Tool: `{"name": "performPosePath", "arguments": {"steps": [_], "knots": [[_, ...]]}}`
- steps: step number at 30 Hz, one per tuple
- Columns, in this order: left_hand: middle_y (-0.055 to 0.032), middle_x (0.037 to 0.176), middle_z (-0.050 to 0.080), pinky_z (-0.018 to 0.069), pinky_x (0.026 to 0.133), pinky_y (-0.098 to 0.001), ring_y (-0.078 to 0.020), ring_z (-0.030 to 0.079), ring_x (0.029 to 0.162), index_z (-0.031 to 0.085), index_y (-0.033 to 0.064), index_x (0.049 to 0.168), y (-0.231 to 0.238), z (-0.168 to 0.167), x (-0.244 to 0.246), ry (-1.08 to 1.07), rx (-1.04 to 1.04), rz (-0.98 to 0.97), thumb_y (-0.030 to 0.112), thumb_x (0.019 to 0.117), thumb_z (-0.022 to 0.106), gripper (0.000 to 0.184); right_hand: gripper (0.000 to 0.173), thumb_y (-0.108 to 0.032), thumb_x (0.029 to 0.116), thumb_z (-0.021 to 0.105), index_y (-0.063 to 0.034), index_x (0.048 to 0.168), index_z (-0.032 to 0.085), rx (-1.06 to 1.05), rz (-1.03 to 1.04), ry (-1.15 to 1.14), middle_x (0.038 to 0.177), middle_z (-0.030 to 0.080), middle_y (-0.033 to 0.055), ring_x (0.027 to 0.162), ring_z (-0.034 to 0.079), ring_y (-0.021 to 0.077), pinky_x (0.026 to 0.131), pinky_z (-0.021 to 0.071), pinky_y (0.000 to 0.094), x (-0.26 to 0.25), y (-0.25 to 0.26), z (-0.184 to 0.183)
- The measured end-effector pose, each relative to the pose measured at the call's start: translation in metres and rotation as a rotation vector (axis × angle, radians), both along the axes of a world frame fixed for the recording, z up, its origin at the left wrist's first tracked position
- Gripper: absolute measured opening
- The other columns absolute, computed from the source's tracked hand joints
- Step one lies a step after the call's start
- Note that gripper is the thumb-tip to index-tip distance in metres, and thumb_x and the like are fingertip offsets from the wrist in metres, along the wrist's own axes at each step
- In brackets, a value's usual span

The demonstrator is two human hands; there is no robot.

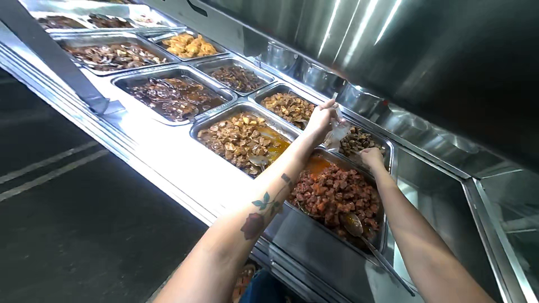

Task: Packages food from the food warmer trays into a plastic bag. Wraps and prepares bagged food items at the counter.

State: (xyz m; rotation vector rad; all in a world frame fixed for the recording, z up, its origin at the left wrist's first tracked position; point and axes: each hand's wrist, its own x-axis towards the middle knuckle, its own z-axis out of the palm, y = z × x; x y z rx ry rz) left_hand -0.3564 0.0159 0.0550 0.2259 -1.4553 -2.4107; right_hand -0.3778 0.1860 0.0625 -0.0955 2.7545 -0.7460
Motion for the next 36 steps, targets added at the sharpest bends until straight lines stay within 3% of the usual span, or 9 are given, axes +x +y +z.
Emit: {"name": "performPosePath", "arguments": {"steps": [6, 11, 17, 23, 25, 28, 31, 34, 36], "knots": [[-0.0153, 0.151, 0.047, 0.0542, 0.069, -0.0287, -0.0133, 0.064, 0.085, 0.038, 0.0073, 0.155, 0.0, -0.004, 0.005, -0.029, -0.03, 0.014, -0.001, 0.0986, 0.037, 0.057, 0.033, -0.008, 0.1088, 0.047, 0.0095, 0.136, 0.056, -0.227, -0.132, -0.024, 0.129, 0.058, 0.0306, 0.11, 0.058, 0.0343, 0.099, 0.043, 0.047, 0.006, 0.015, 0.005], [-0.0156, 0.142, 0.05, 0.0524, 0.066, -0.03, -0.0146, 0.061, 0.084, 0.042, 0.0061, 0.151, 0.013, 0.003, -0.006, -0.07, 0.032, 0.046, 0.005, 0.1, 0.04, 0.051, 0.027, -0.007, 0.1088, 0.045, 0.0049, 0.128, 0.061, -0.272, -0.153, 0.023, 0.086, 0.051, 0.0065, 0.066, 0.039, 0.0108, 0.063, 0.0367, 0.0273, 0.001, 0.03, 0.016], [-0.019, 0.132, 0.057, 0.0537, 0.081, -0.0403, -0.0241, 0.062, 0.1, 0.043, 0.0059, 0.151, 0.028, 0.013, -0.015, -0.155, 0.041, -0.006, 0.011, 0.1027, 0.04, 0.049, 0.026, -0.008, 0.1086, 0.047, 0.0039, 0.124, 0.063, -0.356, -0.131, 0.117, 0.081, 0.051, 0.003, 0.059, 0.037, 0.0067, 0.057, 0.0344, 0.0235, -0.007, 0.048, 0.045], [-0.0171, 0.112, 0.061, 0.0537, 0.078, -0.0395, -0.0224, 0.062, 0.089, 0.055, 0.002, 0.132, 0.047, 0.024, -0.029, -0.129, 0.071, -0.041, 0.018, 0.1077, 0.037, 0.034, 0.021, -0.006, 0.1081, 0.045, 0.0018, 0.113, 0.064, -0.545, -0.051, 0.053, 0.064, 0.038, -0.0068, 0.046, 0.029, 0.0011, 0.044, 0.0265, 0.0171, -0.008, 0.052, 0.06], [-0.0171, 0.118, 0.06, 0.0516, 0.082, -0.042, -0.0232, 0.06, 0.096, 0.055, 0.0028, 0.135, 0.051, 0.029, -0.033, -0.098, 0.058, -0.012, 0.023, 0.1096, 0.038, 0.037, 0.019, -0.004, 0.1066, 0.047, 0.0015, 0.114, 0.064, -0.41, 0.036, 0.114, 0.066, 0.044, -0.0042, 0.049, 0.034, 0.0025, 0.046, 0.0313, 0.018, -0.005, 0.05, 0.054], [-0.0181, 0.138, 0.056, 0.0454, 0.1, -0.0484, -0.0265, 0.056, 0.121, 0.054, 0.004, 0.142, 0.052, 0.032, -0.035, -0.037, 0.036, -0.005, 0.024, 0.1109, 0.036, 0.041, 0.026, -0.008, 0.1079, 0.05, 0.0035, 0.127, 0.064, -0.024, 0.236, 0.303, 0.097, 0.067, 0.0173, 0.085, 0.061, 0.0257, 0.082, 0.049, 0.0426, 0.001, 0.051, 0.054], [-0.0144, 0.125, 0.06, 0.0504, 0.086, -0.0406, -0.0206, 0.061, 0.1, 0.057, 0.0061, 0.136, 0.05, 0.032, -0.037, -0.018, 0.006, 0.024, 0.026, 0.1117, 0.035, 0.039, 0.03, -0.005, 0.1069, 0.051, 0.004, 0.133, 0.062, 0.224, 0.389, 0.483, 0.124, 0.066, 0.0295, 0.121, 0.061, 0.0471, 0.107, 0.0424, 0.061, 0.004, 0.054, 0.056], [-0.0143, 0.121, 0.058, 0.0522, 0.077, -0.0365, -0.0193, 0.06, 0.089, 0.055, 0.0052, 0.136, 0.047, 0.029, -0.036, -0.004, 0.04, 0.002, 0.029, 0.1121, 0.034, 0.04, 0.028, -0.005, 0.1064, 0.052, 0.0043, 0.13, 0.064, 0.14, 0.389, 0.56, 0.117, 0.069, 0.0287, 0.111, 0.066, 0.0453, 0.099, 0.0468, 0.0608, 0.003, 0.056, 0.057], [-0.015, 0.121, 0.06, 0.0511, 0.085, -0.0412, -0.0219, 0.06, 0.099, 0.057, 0.0044, 0.133, 0.046, 0.027, -0.033, -0.026, 0.033, -0.005, 0.032, 0.1115, 0.035, 0.042, 0.029, -0.009, 0.1089, 0.048, 0.0032, 0.13, 0.063, -0.005, 0.273, 0.47, 0.11, 0.069, 0.0249, 0.1, 0.067, 0.037, 0.094, 0.0491, 0.0557, 0.002, 0.055, 0.059]]}}
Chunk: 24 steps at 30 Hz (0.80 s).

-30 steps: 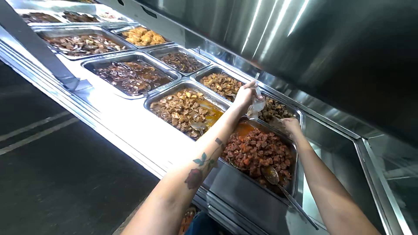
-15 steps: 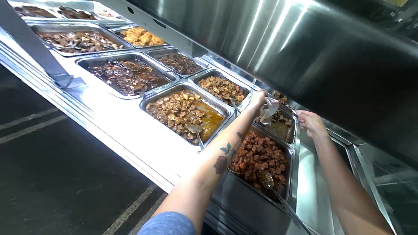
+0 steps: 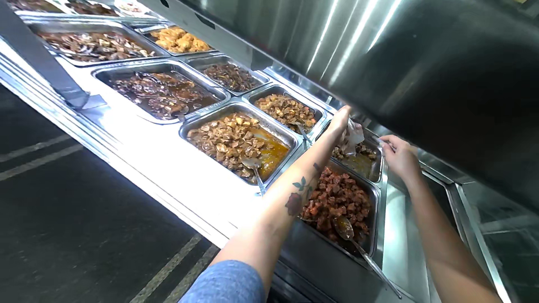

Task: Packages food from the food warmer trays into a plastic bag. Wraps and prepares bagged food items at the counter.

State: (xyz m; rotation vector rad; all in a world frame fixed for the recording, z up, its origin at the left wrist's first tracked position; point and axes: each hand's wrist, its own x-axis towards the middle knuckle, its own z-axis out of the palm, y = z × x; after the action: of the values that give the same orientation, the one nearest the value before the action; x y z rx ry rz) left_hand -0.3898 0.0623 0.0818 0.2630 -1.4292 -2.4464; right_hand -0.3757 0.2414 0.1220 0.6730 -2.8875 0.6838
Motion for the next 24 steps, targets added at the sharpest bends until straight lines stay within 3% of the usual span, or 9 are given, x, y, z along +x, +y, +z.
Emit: {"name": "performPosePath", "arguments": {"steps": [2, 3, 4, 7, 8, 12, 16, 19, 24], "knots": [[-0.0163, 0.127, 0.059, 0.0474, 0.095, -0.0464, -0.0246, 0.057, 0.112, 0.058, 0.0035, 0.132, 0.0, -0.002, 0.001, -0.02, -0.051, 0.01, 0.032, 0.1112, 0.034, 0.043, 0.027, -0.014, 0.1097, 0.048, 0.004, 0.118, 0.067, -0.185, -0.143, -0.084, 0.093, 0.065, 0.015, 0.08, 0.058, 0.0208, 0.08, 0.0489, 0.039, -0.003, -0.003, 0.002], [-0.0172, 0.134, 0.057, 0.0447, 0.1, -0.0482, -0.026, 0.055, 0.12, 0.057, 0.0029, 0.135, -0.002, -0.003, 0.002, -0.029, -0.071, 0.015, 0.031, 0.1119, 0.033, 0.044, 0.027, -0.017, 0.1099, 0.048, 0.0025, 0.101, 0.064, -0.212, -0.205, -0.085, 0.078, 0.055, 0.0064, 0.066, 0.047, 0.0118, 0.065, 0.0429, 0.0286, -0.007, -0.005, 0.0], [-0.0174, 0.136, 0.057, 0.0439, 0.101, -0.0492, -0.0267, 0.054, 0.122, 0.057, 0.0029, 0.135, -0.003, -0.003, 0.001, -0.047, -0.093, 0.039, 0.03, 0.1117, 0.033, 0.043, 0.03, -0.019, 0.1108, 0.046, 0.002, 0.096, 0.061, -0.164, -0.251, -0.116, 0.076, 0.05, 0.005, 0.063, 0.043, 0.0107, 0.062, 0.0401, 0.0266, -0.009, -0.006, 0.002], [-0.0175, 0.135, 0.057, 0.044, 0.098, -0.0511, -0.0279, 0.054, 0.121, 0.058, 0.0044, 0.135, -0.012, -0.004, 0.002, -0.099, -0.118, 0.074, 0.032, 0.1111, 0.034, 0.043, 0.033, -0.011, 0.1104, 0.044, 0.0104, 0.128, 0.061, 0.134, -0.271, -0.341, 0.123, 0.062, 0.0312, 0.115, 0.06, 0.0398, 0.103, 0.0422, 0.0543, -0.015, -0.005, 0.012], [-0.0171, 0.132, 0.057, 0.0446, 0.094, -0.0504, -0.0275, 0.054, 0.117, 0.058, 0.0051, 0.134, -0.016, -0.005, 0.002, -0.104, -0.127, 0.084, 0.034, 0.1107, 0.034, 0.044, 0.032, -0.007, 0.1082, 0.046, 0.012, 0.127, 0.062, 0.225, -0.254, -0.375, 0.127, 0.061, 0.0344, 0.121, 0.057, 0.0451, 0.106, 0.0396, 0.0588, -0.018, -0.007, 0.008], [-0.0209, 0.132, 0.057, 0.0438, 0.099, -0.0514, -0.0296, 0.054, 0.12, 0.057, 0.0006, 0.133, -0.036, -0.005, 0.004, -0.085, -0.139, 0.128, 0.034, 0.1112, 0.033, 0.046, 0.029, -0.006, 0.1063, 0.05, 0.0135, 0.124, 0.063, 0.356, -0.227, -0.486, 0.127, 0.06, 0.0345, 0.119, 0.057, 0.044, 0.105, 0.0405, 0.0554, -0.021, -0.033, -0.011], [-0.0164, 0.121, 0.06, 0.0506, 0.088, -0.0463, -0.0253, 0.06, 0.104, 0.057, 0.0036, 0.128, -0.055, -0.008, 0.01, -0.081, 0.015, 0.099, 0.041, 0.1084, 0.041, 0.046, 0.032, -0.01, 0.1078, 0.049, 0.0126, 0.127, 0.06, 0.232, -0.246, -0.534, 0.126, 0.059, 0.031, 0.108, 0.057, 0.0362, 0.097, 0.0437, 0.049, -0.015, -0.06, -0.036], [-0.0136, 0.107, 0.062, 0.0542, 0.074, -0.0422, -0.0227, 0.062, 0.085, 0.055, 0.0069, 0.129, -0.069, -0.011, 0.015, -0.089, 0.147, 0.072, 0.047, 0.1041, 0.048, 0.048, 0.033, -0.011, 0.1079, 0.049, 0.0076, 0.132, 0.062, 0.246, -0.186, -0.507, 0.137, 0.058, 0.0318, 0.132, 0.053, 0.0432, 0.113, 0.0372, 0.0554, -0.012, -0.071, -0.041], [-0.0145, 0.115, 0.058, 0.0555, 0.074, -0.0402, -0.0228, 0.062, 0.086, 0.046, 0.0086, 0.139, -0.084, -0.019, 0.028, -0.045, 0.27, 0.046, 0.048, 0.1051, 0.048, 0.052, 0.033, -0.01, 0.1073, 0.051, 0.0095, 0.133, 0.06, 0.149, -0.215, -0.548, 0.139, 0.055, 0.0333, 0.134, 0.05, 0.0434, 0.114, 0.0351, 0.0552, -0.008, -0.071, -0.042]]}}
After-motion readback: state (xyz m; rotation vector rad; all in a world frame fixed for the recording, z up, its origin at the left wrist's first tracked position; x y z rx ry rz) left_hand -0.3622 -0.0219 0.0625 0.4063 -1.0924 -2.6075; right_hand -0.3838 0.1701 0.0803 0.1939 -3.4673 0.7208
